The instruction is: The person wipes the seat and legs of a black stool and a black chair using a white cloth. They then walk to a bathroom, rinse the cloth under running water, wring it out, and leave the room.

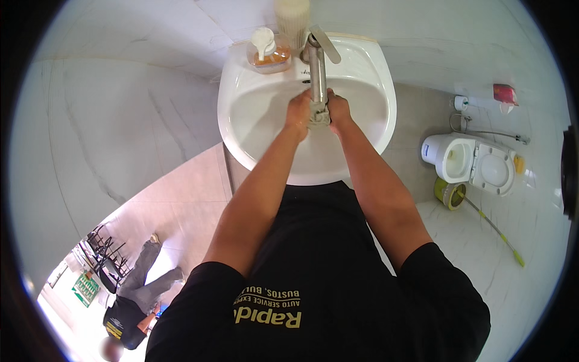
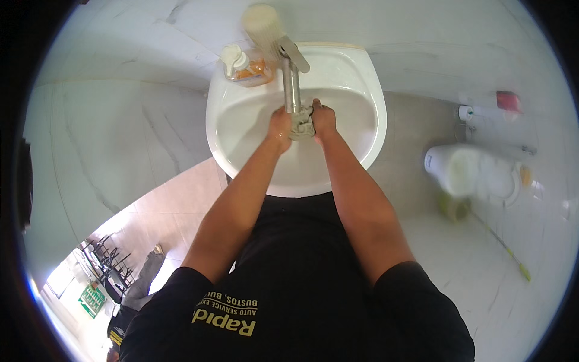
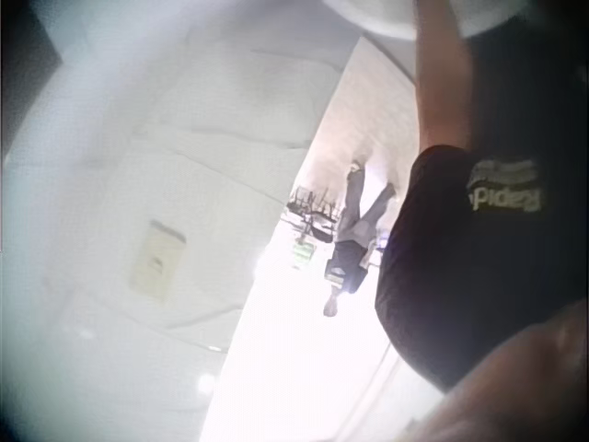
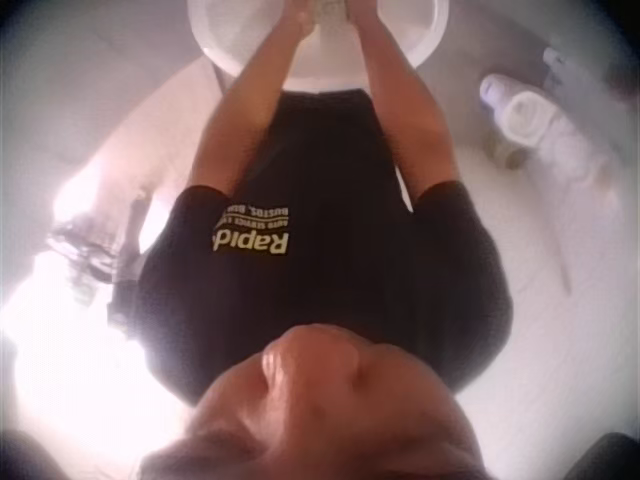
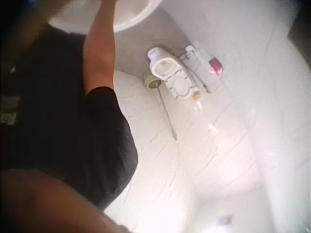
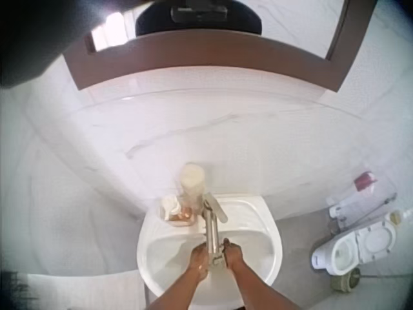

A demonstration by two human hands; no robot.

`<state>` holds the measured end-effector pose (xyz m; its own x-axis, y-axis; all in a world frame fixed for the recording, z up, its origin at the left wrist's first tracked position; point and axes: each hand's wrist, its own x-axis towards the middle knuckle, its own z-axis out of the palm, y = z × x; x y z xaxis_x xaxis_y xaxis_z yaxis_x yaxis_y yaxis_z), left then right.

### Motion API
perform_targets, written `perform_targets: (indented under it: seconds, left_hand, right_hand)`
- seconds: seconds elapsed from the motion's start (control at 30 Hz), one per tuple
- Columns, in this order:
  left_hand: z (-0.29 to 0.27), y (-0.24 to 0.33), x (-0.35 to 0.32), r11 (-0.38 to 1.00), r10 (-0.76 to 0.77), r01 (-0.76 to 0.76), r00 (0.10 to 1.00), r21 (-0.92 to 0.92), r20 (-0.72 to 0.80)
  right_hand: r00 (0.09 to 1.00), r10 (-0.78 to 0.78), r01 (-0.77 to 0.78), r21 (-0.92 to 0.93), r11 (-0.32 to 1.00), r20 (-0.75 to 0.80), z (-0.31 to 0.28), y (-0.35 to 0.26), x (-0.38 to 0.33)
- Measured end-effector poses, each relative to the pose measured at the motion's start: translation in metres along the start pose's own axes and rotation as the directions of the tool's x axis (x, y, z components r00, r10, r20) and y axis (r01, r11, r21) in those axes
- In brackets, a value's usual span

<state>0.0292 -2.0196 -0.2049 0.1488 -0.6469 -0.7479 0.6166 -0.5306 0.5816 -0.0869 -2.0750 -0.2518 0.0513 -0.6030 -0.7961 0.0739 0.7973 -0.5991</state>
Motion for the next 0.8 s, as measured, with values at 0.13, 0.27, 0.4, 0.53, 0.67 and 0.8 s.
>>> perform_targets:
  seconds: [0.13,0.27,0.4,0.53,0.67,0.8]
  left_hand:
    - [-0.013,0.022,-0.009,0.995,0.063,-0.065,0.998,-0.072,-0.024]
    - [-0.028,0.018,-0.002,0.988,0.083,-0.079,0.996,-0.136,0.026]
    - [-0.029,0.019,0.001,0.993,0.076,-0.078,0.997,-0.094,-0.022]
    - [-0.033,0.013,0.009,0.998,0.050,-0.044,0.992,0.052,-0.115]
    - [-0.020,0.003,0.018,0.999,0.020,-0.029,0.982,-0.045,-0.187]
    - [-0.014,-0.018,0.037,0.956,-0.022,-0.004,0.996,-0.293,-0.084]
  right_hand:
    - [0.911,0.066,-0.220,0.343,0.913,0.408,0.004,-0.027,-0.051]
    - [0.949,0.086,-0.069,-0.066,0.995,0.304,0.000,-0.039,-0.088]
    - [0.982,-0.042,0.090,-0.261,0.961,0.184,-0.019,-0.036,-0.070]
    - [0.980,-0.131,0.138,-0.038,0.990,0.150,-0.014,-0.034,-0.072]
    - [0.959,-0.231,0.179,0.280,0.943,0.163,0.004,-0.030,-0.076]
    - [0.901,-0.346,0.340,0.070,0.938,0.262,0.019,-0.025,-0.091]
